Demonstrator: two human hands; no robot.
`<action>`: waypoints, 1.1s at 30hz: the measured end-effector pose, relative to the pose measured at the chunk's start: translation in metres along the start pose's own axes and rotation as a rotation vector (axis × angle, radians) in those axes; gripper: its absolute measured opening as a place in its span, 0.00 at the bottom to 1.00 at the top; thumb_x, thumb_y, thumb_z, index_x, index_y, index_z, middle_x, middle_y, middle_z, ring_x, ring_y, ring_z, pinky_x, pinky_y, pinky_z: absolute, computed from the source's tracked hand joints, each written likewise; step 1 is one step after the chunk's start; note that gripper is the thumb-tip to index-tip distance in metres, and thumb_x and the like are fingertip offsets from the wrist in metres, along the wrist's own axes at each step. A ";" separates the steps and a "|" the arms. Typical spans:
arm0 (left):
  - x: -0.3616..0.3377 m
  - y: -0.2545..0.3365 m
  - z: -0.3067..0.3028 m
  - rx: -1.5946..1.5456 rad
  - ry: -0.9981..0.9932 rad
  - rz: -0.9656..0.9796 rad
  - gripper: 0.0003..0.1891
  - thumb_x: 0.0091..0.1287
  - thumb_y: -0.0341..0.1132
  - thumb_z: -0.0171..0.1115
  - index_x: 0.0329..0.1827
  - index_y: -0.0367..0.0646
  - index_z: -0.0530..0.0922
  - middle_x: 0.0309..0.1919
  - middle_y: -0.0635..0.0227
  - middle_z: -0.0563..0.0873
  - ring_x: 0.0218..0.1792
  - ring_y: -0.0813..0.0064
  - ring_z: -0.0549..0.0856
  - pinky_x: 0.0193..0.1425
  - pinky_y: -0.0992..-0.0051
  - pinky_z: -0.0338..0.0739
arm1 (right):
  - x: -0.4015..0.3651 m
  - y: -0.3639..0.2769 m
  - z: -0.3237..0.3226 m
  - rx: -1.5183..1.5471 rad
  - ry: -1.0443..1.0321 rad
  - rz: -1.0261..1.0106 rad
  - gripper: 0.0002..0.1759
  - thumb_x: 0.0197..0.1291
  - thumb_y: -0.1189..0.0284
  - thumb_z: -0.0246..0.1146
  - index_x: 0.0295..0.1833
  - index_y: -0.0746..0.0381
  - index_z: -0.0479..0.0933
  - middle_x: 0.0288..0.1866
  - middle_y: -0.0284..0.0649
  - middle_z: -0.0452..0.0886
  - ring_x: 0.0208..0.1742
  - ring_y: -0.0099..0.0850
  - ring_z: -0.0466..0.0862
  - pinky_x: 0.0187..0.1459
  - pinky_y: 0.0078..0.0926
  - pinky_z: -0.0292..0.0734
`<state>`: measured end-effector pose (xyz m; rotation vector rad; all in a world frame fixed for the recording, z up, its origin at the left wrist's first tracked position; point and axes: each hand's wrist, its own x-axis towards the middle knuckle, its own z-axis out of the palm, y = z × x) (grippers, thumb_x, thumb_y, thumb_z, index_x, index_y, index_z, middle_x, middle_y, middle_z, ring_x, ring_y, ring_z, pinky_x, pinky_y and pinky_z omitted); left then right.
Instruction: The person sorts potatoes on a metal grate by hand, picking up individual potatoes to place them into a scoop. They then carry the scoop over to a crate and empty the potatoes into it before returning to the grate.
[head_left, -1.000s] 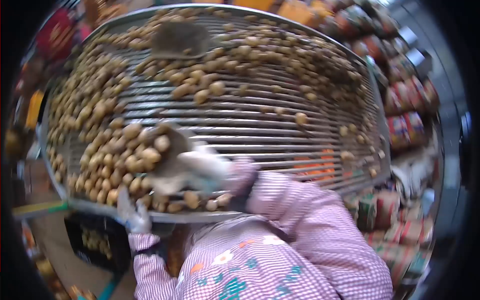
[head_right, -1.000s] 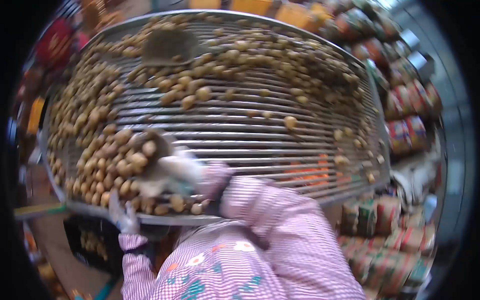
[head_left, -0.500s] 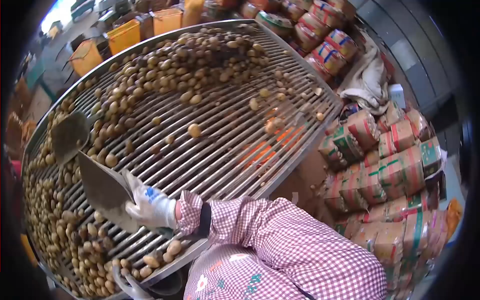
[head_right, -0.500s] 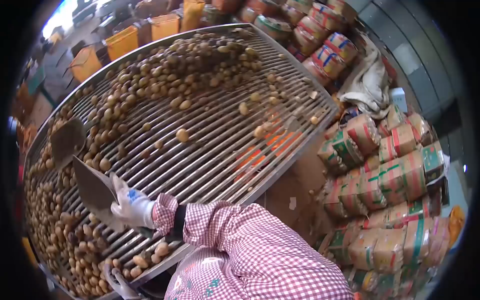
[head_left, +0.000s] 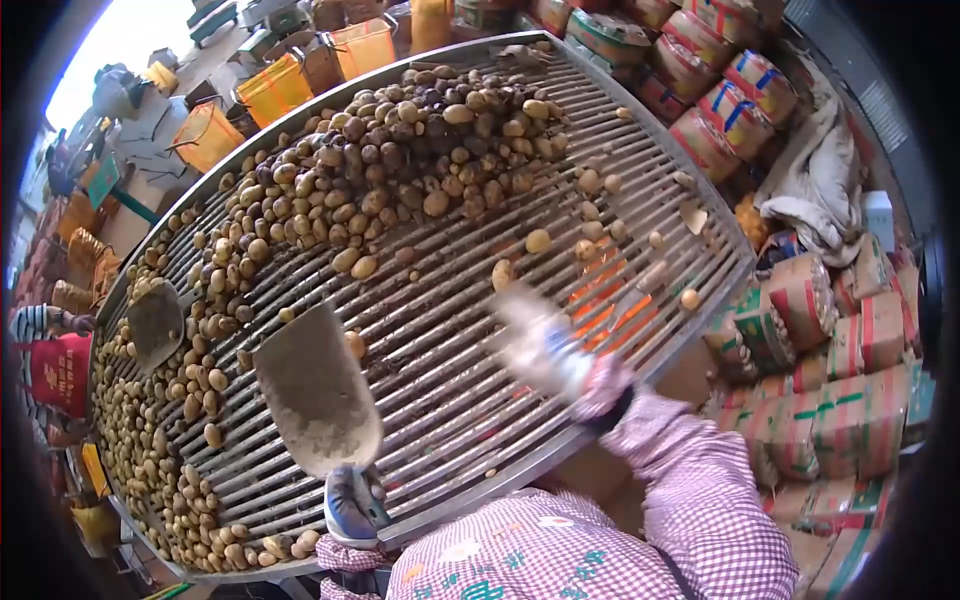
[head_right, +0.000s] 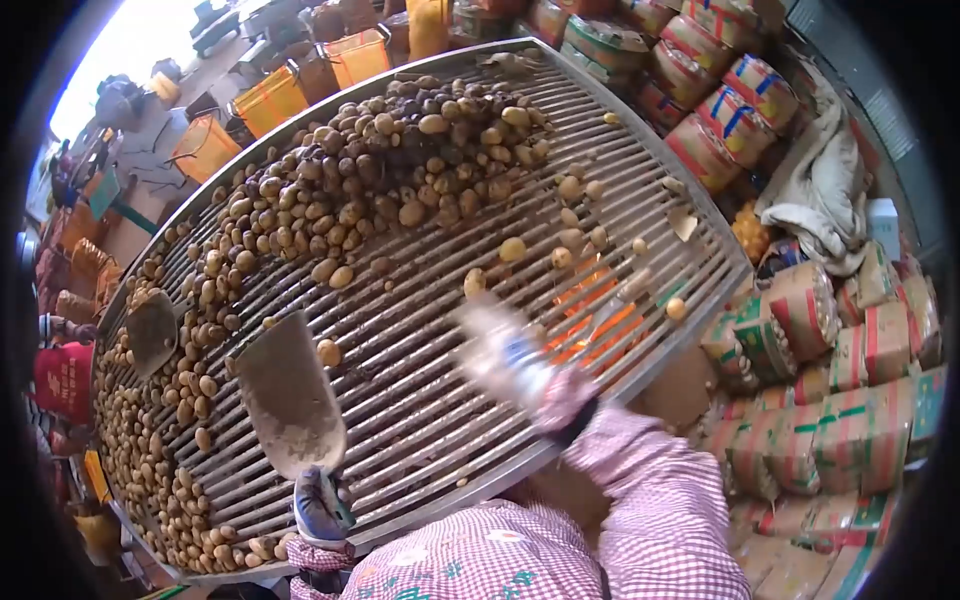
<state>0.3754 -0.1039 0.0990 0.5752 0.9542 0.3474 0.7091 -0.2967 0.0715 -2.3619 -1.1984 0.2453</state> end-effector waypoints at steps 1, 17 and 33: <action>-0.001 -0.001 0.008 -0.009 0.011 0.012 0.15 0.76 0.47 0.58 0.50 0.43 0.80 0.35 0.67 0.85 0.28 0.76 0.81 0.31 0.78 0.77 | 0.002 0.052 -0.031 -0.156 0.004 0.152 0.34 0.62 0.70 0.63 0.75 0.65 0.70 0.77 0.52 0.70 0.77 0.50 0.70 0.79 0.46 0.64; 0.049 0.011 0.100 0.479 -0.076 -0.029 0.20 0.78 0.49 0.54 0.47 0.39 0.80 0.25 0.67 0.81 0.21 0.78 0.76 0.25 0.81 0.68 | -0.028 0.235 -0.148 -0.092 0.097 0.287 0.20 0.56 0.69 0.69 0.53 0.62 0.75 0.61 0.54 0.79 0.57 0.55 0.82 0.58 0.46 0.79; 0.033 0.008 0.113 0.310 0.122 0.103 0.22 0.78 0.50 0.55 0.42 0.36 0.80 0.25 0.65 0.83 0.20 0.78 0.77 0.24 0.80 0.68 | 0.195 0.144 -0.057 -0.448 -0.126 0.457 0.39 0.70 0.61 0.58 0.81 0.67 0.56 0.65 0.58 0.76 0.57 0.52 0.85 0.56 0.46 0.82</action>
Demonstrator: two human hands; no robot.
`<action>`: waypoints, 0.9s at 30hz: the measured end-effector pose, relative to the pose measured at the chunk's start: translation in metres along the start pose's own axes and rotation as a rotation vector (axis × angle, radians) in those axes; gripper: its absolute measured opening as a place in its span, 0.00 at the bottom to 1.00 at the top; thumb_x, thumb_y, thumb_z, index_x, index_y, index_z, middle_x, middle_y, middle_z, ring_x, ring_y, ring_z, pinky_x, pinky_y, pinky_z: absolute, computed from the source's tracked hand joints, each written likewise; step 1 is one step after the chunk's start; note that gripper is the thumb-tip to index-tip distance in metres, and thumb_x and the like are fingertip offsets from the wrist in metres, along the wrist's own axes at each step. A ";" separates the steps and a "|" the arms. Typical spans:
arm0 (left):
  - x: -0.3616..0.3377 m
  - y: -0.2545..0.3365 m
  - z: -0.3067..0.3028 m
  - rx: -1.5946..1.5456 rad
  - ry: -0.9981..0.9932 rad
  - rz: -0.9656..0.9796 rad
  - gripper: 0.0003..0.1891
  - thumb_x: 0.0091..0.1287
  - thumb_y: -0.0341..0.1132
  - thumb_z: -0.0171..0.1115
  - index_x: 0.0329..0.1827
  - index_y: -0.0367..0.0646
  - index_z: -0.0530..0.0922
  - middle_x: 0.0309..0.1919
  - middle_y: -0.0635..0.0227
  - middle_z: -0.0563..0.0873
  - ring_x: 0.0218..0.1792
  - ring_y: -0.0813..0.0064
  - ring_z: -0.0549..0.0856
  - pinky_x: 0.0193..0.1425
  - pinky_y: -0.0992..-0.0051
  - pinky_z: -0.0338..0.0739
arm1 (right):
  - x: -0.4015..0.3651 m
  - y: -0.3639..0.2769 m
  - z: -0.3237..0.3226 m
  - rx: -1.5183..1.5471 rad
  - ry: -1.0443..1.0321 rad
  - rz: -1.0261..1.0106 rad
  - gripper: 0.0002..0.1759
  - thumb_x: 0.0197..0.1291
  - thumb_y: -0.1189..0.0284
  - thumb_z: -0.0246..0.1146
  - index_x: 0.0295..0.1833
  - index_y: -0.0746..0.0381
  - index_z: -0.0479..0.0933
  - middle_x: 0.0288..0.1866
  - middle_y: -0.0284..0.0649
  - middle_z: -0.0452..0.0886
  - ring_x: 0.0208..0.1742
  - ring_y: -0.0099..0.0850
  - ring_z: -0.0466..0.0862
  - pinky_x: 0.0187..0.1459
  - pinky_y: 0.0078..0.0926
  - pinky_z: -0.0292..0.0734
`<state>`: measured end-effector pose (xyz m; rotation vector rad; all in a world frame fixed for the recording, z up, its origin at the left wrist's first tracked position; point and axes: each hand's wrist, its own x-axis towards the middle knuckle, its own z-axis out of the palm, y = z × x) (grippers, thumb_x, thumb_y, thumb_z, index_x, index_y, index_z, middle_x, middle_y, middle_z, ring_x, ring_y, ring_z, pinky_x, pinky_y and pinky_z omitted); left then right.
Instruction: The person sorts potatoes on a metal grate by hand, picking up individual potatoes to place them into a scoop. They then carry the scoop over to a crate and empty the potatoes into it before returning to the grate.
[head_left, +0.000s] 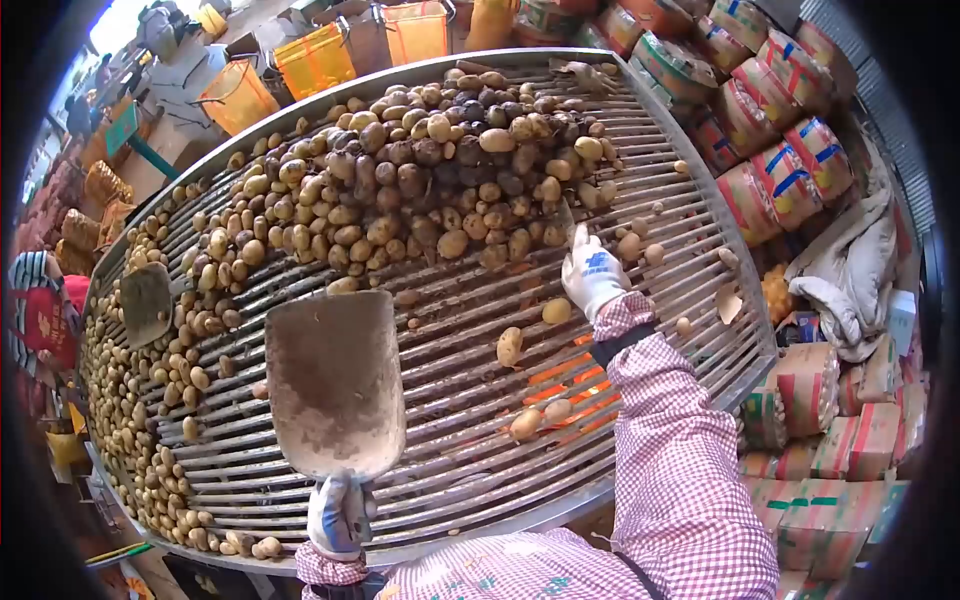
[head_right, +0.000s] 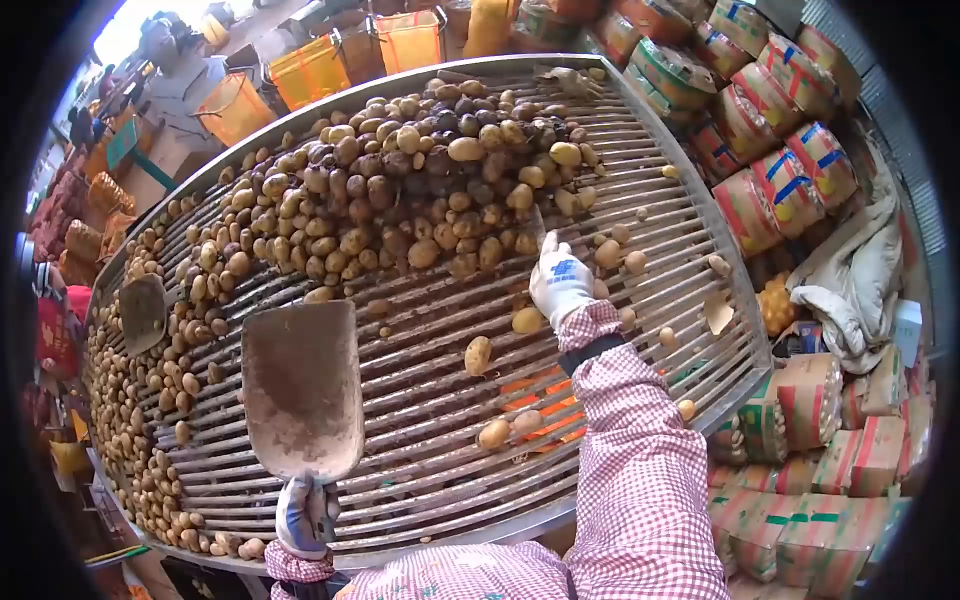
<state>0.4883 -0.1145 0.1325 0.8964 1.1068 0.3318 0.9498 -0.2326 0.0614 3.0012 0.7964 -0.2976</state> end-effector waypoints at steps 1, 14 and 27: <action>-0.001 0.000 0.005 -0.077 0.055 -0.002 0.22 0.77 0.50 0.56 0.42 0.35 0.80 0.27 0.64 0.83 0.20 0.77 0.77 0.24 0.80 0.69 | -0.004 -0.001 0.004 -0.004 -0.006 -0.003 0.39 0.70 0.61 0.58 0.81 0.67 0.56 0.65 0.58 0.76 0.57 0.52 0.85 0.56 0.46 0.82; -0.002 0.004 0.039 -0.061 0.000 0.184 0.15 0.81 0.41 0.50 0.48 0.37 0.77 0.34 0.63 0.82 0.26 0.76 0.77 0.30 0.77 0.71 | -0.133 -0.085 0.021 0.325 -0.152 -0.863 0.26 0.64 0.75 0.58 0.68 0.61 0.68 0.47 0.49 0.83 0.41 0.49 0.89 0.40 0.46 0.86; 0.006 0.004 0.048 -0.146 -0.143 -0.079 0.19 0.75 0.45 0.59 0.60 0.41 0.75 0.38 0.64 0.84 0.30 0.76 0.80 0.34 0.77 0.75 | 0.042 0.020 -0.074 -0.059 0.144 -0.088 0.24 0.68 0.67 0.59 0.67 0.60 0.68 0.56 0.55 0.81 0.53 0.53 0.86 0.53 0.49 0.83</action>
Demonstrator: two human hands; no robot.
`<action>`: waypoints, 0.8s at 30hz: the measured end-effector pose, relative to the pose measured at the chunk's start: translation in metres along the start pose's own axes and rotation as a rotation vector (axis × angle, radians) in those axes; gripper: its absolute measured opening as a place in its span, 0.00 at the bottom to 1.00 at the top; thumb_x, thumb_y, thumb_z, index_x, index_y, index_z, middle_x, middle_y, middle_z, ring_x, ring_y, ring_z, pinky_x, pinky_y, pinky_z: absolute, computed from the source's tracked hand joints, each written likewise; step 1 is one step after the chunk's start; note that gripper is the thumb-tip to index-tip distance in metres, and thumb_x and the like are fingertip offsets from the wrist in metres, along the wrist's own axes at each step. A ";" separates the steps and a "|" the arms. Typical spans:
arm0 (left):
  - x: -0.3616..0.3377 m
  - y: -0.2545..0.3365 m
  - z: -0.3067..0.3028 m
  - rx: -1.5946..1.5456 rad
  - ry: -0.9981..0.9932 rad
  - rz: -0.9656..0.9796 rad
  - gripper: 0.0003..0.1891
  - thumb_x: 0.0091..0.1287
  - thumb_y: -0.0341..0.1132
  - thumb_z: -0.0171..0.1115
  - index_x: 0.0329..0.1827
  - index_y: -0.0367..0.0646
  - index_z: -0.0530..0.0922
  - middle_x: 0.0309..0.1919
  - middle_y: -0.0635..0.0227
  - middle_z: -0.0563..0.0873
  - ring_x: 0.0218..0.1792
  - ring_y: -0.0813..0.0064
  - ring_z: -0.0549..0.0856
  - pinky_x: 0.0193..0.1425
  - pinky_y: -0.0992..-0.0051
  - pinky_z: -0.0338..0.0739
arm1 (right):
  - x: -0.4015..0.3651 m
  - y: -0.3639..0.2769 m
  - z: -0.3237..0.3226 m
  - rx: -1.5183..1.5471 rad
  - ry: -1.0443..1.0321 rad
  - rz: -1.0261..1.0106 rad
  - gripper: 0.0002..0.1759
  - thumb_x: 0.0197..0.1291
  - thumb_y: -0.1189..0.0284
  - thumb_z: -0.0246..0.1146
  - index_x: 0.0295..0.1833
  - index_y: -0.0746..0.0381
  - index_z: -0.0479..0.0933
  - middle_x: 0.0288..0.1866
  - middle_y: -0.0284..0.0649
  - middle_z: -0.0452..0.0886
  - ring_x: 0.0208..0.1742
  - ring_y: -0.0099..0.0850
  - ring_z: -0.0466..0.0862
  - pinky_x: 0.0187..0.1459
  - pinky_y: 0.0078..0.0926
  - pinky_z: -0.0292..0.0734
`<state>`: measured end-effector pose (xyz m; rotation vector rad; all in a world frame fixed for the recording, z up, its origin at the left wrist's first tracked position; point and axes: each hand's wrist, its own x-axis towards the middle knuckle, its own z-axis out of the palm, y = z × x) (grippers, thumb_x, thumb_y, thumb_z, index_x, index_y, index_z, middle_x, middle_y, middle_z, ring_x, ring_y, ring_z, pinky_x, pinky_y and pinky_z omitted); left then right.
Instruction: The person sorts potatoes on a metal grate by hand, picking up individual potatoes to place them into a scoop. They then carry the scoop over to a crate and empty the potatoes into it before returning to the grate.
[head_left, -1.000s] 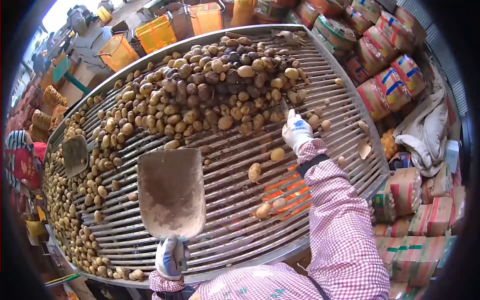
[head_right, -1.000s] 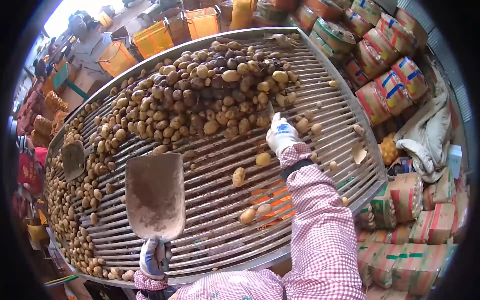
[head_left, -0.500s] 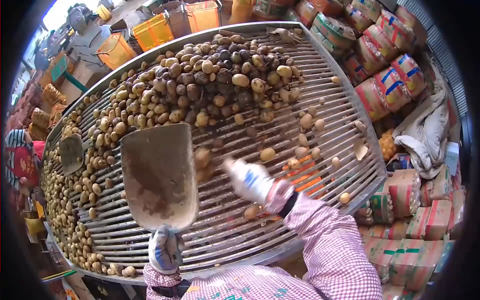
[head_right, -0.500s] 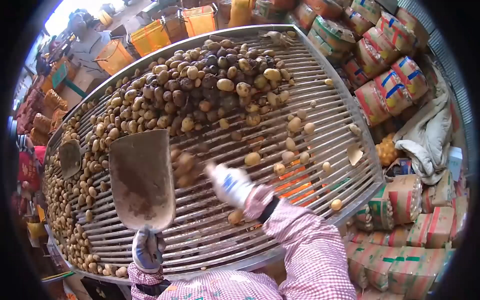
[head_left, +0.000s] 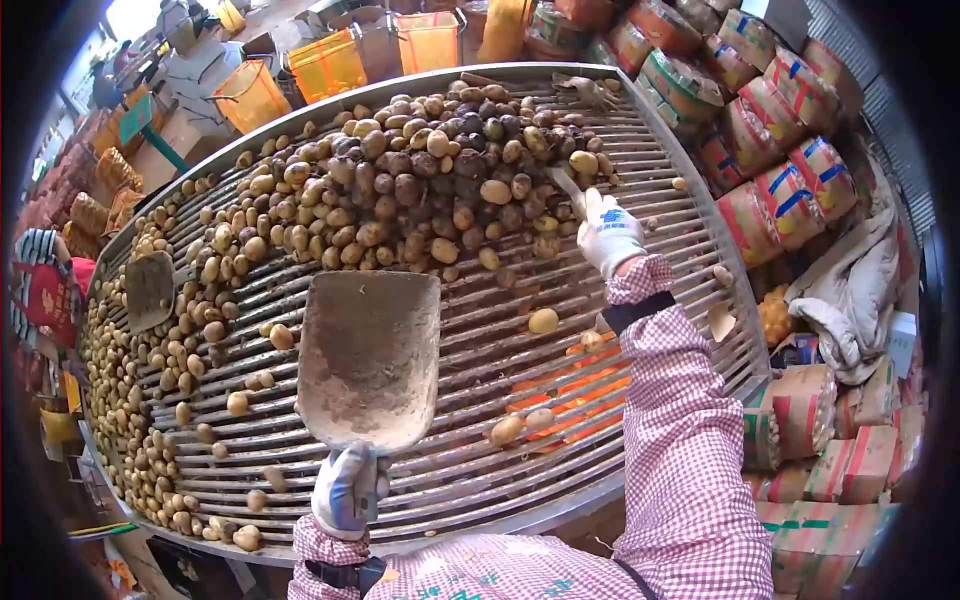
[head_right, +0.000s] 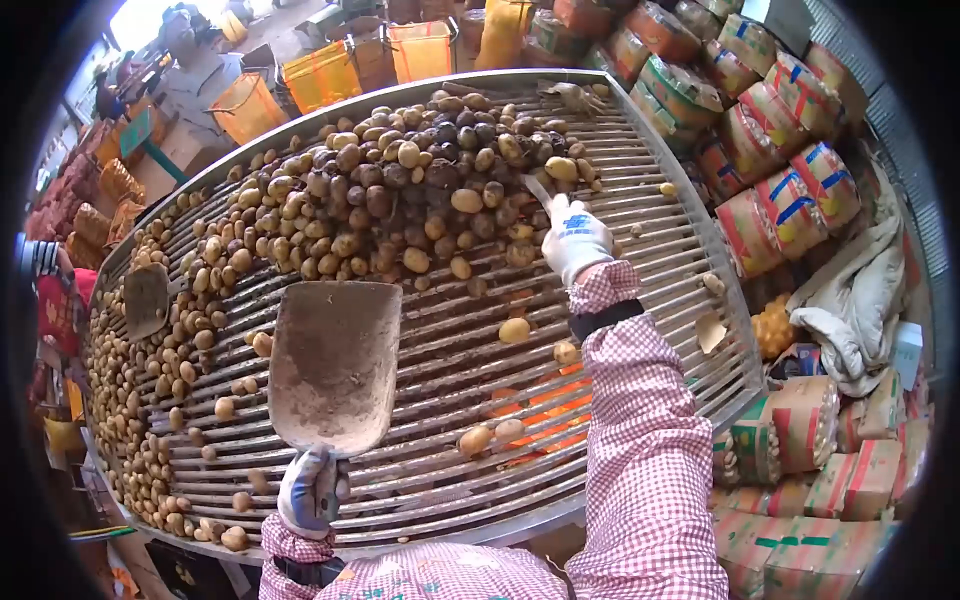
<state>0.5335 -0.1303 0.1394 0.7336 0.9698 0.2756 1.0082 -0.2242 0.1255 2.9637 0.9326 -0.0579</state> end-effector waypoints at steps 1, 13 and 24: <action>-0.001 -0.001 -0.003 -0.001 -0.009 0.006 0.19 0.75 0.45 0.59 0.60 0.41 0.74 0.39 0.64 0.84 0.31 0.76 0.80 0.34 0.77 0.75 | 0.000 -0.002 0.001 -0.034 -0.073 -0.021 0.25 0.69 0.67 0.58 0.69 0.61 0.67 0.58 0.55 0.81 0.55 0.50 0.87 0.54 0.46 0.84; 0.008 0.010 -0.009 -0.152 0.119 0.107 0.15 0.78 0.44 0.58 0.52 0.40 0.79 0.35 0.68 0.84 0.27 0.77 0.79 0.39 0.74 0.82 | -0.135 -0.021 0.037 0.423 -0.078 -0.583 0.33 0.64 0.71 0.65 0.74 0.55 0.66 0.46 0.53 0.81 0.39 0.50 0.88 0.41 0.47 0.85; 0.004 0.003 -0.035 -0.259 0.224 0.205 0.15 0.78 0.42 0.57 0.54 0.39 0.79 0.36 0.64 0.85 0.26 0.74 0.81 0.28 0.80 0.76 | -0.064 0.043 0.078 0.228 0.127 0.024 0.33 0.66 0.63 0.61 0.74 0.60 0.67 0.59 0.58 0.80 0.56 0.56 0.84 0.55 0.48 0.82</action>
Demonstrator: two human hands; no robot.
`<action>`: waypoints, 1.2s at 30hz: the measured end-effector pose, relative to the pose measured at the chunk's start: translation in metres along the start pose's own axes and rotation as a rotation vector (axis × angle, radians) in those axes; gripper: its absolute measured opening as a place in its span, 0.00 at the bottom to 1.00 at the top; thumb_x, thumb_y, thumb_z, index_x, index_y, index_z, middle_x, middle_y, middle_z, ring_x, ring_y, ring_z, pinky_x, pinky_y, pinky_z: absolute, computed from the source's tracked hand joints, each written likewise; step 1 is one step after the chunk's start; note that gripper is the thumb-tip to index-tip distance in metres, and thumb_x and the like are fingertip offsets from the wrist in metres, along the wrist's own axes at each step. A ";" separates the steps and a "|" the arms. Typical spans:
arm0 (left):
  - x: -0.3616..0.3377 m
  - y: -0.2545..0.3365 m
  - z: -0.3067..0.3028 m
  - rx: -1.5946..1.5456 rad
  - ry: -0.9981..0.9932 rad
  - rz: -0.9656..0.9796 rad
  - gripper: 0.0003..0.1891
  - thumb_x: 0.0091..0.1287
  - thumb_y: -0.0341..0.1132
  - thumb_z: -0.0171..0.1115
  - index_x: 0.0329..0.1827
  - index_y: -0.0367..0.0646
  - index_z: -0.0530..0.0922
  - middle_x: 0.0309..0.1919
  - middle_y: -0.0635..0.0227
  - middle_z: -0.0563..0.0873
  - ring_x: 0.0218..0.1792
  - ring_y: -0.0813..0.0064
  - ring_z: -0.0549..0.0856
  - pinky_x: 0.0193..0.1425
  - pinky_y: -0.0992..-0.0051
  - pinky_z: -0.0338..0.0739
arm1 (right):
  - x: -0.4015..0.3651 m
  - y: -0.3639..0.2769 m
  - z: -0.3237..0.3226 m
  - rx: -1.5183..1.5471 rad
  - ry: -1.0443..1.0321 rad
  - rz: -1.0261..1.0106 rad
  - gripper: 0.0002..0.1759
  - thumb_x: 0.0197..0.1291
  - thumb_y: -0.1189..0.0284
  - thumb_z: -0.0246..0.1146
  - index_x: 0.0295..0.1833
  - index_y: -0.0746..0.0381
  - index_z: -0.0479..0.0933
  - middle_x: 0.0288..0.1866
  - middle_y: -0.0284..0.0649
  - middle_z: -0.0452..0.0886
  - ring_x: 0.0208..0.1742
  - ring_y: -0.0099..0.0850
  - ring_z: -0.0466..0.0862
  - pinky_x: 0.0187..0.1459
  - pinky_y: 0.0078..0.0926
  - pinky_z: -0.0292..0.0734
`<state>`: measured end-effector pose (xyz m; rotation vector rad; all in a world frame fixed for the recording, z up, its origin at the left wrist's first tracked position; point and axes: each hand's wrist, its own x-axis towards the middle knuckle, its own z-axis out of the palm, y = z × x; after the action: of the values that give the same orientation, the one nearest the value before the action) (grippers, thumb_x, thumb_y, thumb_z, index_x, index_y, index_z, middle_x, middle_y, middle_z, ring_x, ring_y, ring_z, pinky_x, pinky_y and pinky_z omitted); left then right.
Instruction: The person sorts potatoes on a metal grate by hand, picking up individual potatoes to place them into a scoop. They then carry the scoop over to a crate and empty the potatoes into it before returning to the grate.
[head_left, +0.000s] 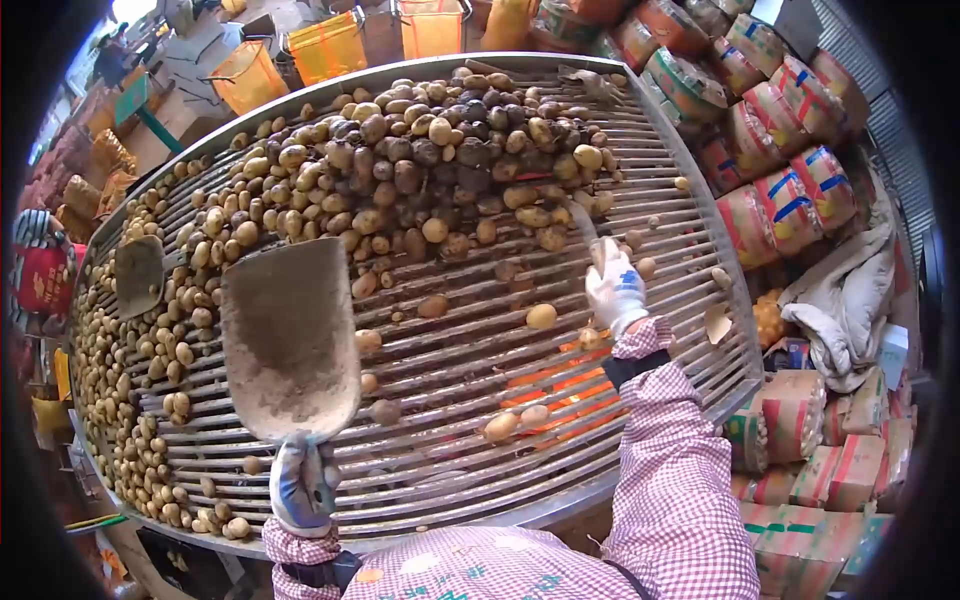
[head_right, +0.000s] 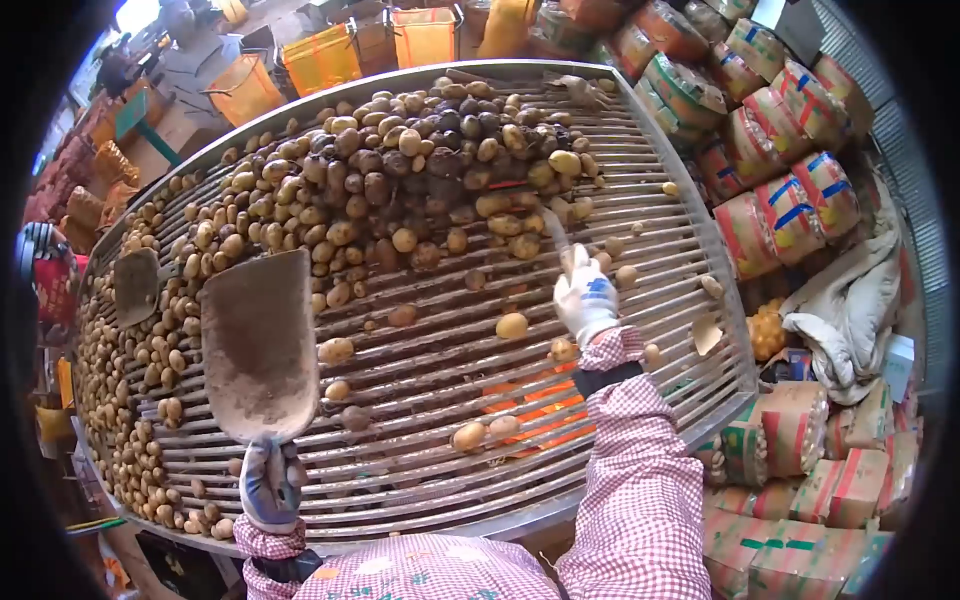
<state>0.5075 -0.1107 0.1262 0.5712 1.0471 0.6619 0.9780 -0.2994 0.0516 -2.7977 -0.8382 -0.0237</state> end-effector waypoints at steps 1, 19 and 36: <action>-0.001 0.003 -0.001 -0.008 -0.023 -0.004 0.15 0.78 0.43 0.57 0.56 0.40 0.78 0.36 0.65 0.85 0.26 0.76 0.81 0.27 0.81 0.77 | -0.006 0.000 0.005 0.081 0.059 -0.065 0.34 0.66 0.63 0.62 0.74 0.62 0.66 0.59 0.59 0.80 0.54 0.57 0.84 0.55 0.49 0.81; -0.009 -0.004 -0.021 0.102 -0.091 0.029 0.14 0.83 0.37 0.50 0.59 0.36 0.76 0.44 0.63 0.83 0.36 0.77 0.82 0.35 0.81 0.78 | -0.032 -0.013 -0.078 0.203 -0.167 -0.295 0.21 0.67 0.65 0.61 0.62 0.63 0.75 0.49 0.57 0.85 0.49 0.55 0.85 0.51 0.48 0.80; -0.011 -0.010 0.008 0.064 -0.145 -0.115 0.15 0.79 0.44 0.55 0.54 0.40 0.76 0.36 0.65 0.83 0.29 0.78 0.80 0.32 0.80 0.74 | -0.068 -0.124 0.026 0.052 -0.295 -0.518 0.17 0.62 0.74 0.62 0.57 0.58 0.71 0.43 0.52 0.82 0.36 0.52 0.87 0.37 0.47 0.85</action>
<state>0.5135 -0.1261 0.1289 0.6008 0.9598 0.4809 0.8519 -0.2296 0.0467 -2.4890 -1.5848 0.3274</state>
